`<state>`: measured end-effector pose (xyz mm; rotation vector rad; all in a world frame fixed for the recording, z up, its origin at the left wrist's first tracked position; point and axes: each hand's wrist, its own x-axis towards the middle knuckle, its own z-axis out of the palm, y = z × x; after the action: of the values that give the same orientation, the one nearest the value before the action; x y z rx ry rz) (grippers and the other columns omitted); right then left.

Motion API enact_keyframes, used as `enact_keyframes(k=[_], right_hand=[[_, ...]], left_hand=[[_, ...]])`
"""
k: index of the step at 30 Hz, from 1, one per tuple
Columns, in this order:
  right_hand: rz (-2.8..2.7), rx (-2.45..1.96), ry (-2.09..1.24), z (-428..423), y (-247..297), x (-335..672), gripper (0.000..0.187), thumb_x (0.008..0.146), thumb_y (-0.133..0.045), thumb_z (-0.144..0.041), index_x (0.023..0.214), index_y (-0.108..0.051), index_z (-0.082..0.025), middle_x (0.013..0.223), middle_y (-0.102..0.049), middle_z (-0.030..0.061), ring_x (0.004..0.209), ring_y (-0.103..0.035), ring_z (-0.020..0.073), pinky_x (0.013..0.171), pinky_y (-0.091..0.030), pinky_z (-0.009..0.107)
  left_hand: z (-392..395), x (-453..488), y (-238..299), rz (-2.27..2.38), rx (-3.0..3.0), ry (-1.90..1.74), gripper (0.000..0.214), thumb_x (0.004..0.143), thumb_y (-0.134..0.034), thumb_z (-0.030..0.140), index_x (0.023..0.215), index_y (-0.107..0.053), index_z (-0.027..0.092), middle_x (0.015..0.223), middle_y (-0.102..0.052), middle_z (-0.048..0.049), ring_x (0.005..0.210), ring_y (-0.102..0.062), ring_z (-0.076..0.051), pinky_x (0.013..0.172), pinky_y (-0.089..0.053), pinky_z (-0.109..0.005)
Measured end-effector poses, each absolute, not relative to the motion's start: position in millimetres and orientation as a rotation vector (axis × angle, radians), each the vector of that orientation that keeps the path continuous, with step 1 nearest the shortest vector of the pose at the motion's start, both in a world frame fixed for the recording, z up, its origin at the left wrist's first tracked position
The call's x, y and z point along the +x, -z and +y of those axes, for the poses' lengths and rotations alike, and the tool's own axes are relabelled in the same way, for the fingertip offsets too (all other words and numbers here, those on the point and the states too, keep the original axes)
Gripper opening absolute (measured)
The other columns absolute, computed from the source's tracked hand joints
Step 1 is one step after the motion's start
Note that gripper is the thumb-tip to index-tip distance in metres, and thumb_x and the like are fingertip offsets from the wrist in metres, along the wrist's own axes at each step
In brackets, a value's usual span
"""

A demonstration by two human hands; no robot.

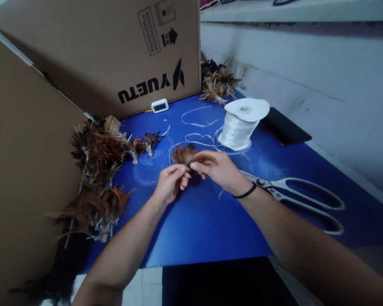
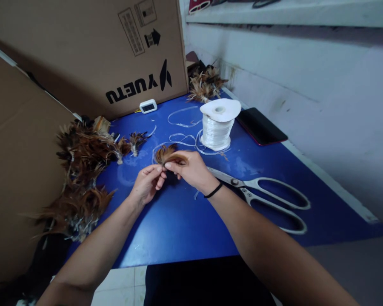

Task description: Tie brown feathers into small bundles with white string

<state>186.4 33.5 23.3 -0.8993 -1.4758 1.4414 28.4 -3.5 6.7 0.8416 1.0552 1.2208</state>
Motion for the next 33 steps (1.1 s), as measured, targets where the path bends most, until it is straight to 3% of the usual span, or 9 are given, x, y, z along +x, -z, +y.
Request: enact_keyframes(k=[4, 7, 11, 16, 21, 27, 33], right_hand=[[-1.686, -1.212, -1.086, 34.8, -17.2, 187.2, 0.014, 0.078, -0.058, -0.024, 0.084, -0.066, -0.015, 0.061, -0.060, 0.0000, 0.049, -0.054, 0.0109, 0.050, -0.042, 0.025], [-2.045, -1.295, -0.643, 29.4, -13.5, 184.5, 0.009, 0.079, -0.058, -0.022, 0.080, -0.066, -0.017, 0.076, -0.065, 0.0038, 0.069, -0.061, 0.0156, 0.064, -0.043, 0.028], [-2.349, -1.437, -0.328, 20.8, -14.7, 179.7, 0.011, 0.082, -0.056, -0.025, 0.084, -0.063, -0.016, 0.087, -0.064, 0.0072, 0.074, -0.062, 0.0190, 0.061, -0.039, 0.028], [-2.393, -1.481, -0.369, 21.9, -17.5, 180.5, 0.015, 0.087, -0.045, -0.018, 0.083, -0.059, -0.016, 0.086, -0.063, 0.0064, 0.072, -0.060, 0.0169, 0.061, -0.035, 0.028], [-2.316, -1.447, -0.503, 26.2, -18.3, 184.3, 0.013, 0.086, -0.045, -0.017, 0.081, -0.057, -0.017, 0.085, -0.061, 0.0053, 0.072, -0.058, 0.0149, 0.063, -0.035, 0.026], [-2.270, -1.531, -0.310, 21.6, -23.9, 185.7, 0.011, 0.082, -0.050, -0.019, 0.085, -0.059, -0.016, 0.090, -0.061, 0.0074, 0.071, -0.058, 0.0175, 0.059, -0.035, 0.028], [-2.297, -1.252, -0.254, 23.7, -16.0, 173.3, 0.022, 0.089, -0.043, -0.021, 0.101, -0.061, -0.020, 0.100, -0.058, 0.0071, 0.087, -0.057, 0.0175, 0.066, -0.040, 0.026]], left_hand=[[1.7, 25.5, -5.9, 1.046, 0.739, -1.450, 0.017, 0.071, -0.069, 0.027, 0.078, -0.065, 0.012, 0.059, -0.058, 0.0012, 0.040, -0.044, -0.002, 0.036, -0.032, -0.014], [3.6, 24.2, -5.9, 1.036, 0.685, -1.507, 0.015, 0.071, -0.069, 0.024, 0.079, -0.065, 0.012, 0.060, -0.057, 0.0015, 0.042, -0.046, -0.003, 0.038, -0.034, -0.014], [3.0, 24.5, -5.5, 0.990, 0.689, -1.497, 0.013, 0.072, -0.068, 0.024, 0.079, -0.065, 0.013, 0.063, -0.058, 0.0010, 0.047, -0.049, -0.004, 0.041, -0.037, -0.015], [3.3, 23.9, -1.6, 0.965, 0.682, -1.516, 0.013, 0.073, -0.069, 0.026, 0.078, -0.064, 0.016, 0.079, -0.064, -0.0015, 0.070, -0.062, -0.009, 0.056, -0.048, -0.017], [5.1, 22.7, 1.1, 0.945, 0.681, -1.547, 0.014, 0.073, -0.069, 0.027, 0.078, -0.062, 0.016, 0.092, -0.065, -0.0031, 0.092, -0.064, -0.015, 0.077, -0.051, -0.026], [5.9, 22.4, 0.4, 0.983, 0.640, -1.633, 0.012, 0.073, -0.068, 0.025, 0.078, -0.062, 0.015, 0.081, -0.063, -0.0005, 0.079, -0.063, -0.009, 0.074, -0.050, -0.023], [6.1, 23.7, 0.1, 1.004, 0.642, -1.656, 0.013, 0.072, -0.068, 0.026, 0.076, -0.061, 0.016, 0.079, -0.061, 0.0002, 0.074, -0.060, -0.008, 0.070, -0.049, -0.021]])
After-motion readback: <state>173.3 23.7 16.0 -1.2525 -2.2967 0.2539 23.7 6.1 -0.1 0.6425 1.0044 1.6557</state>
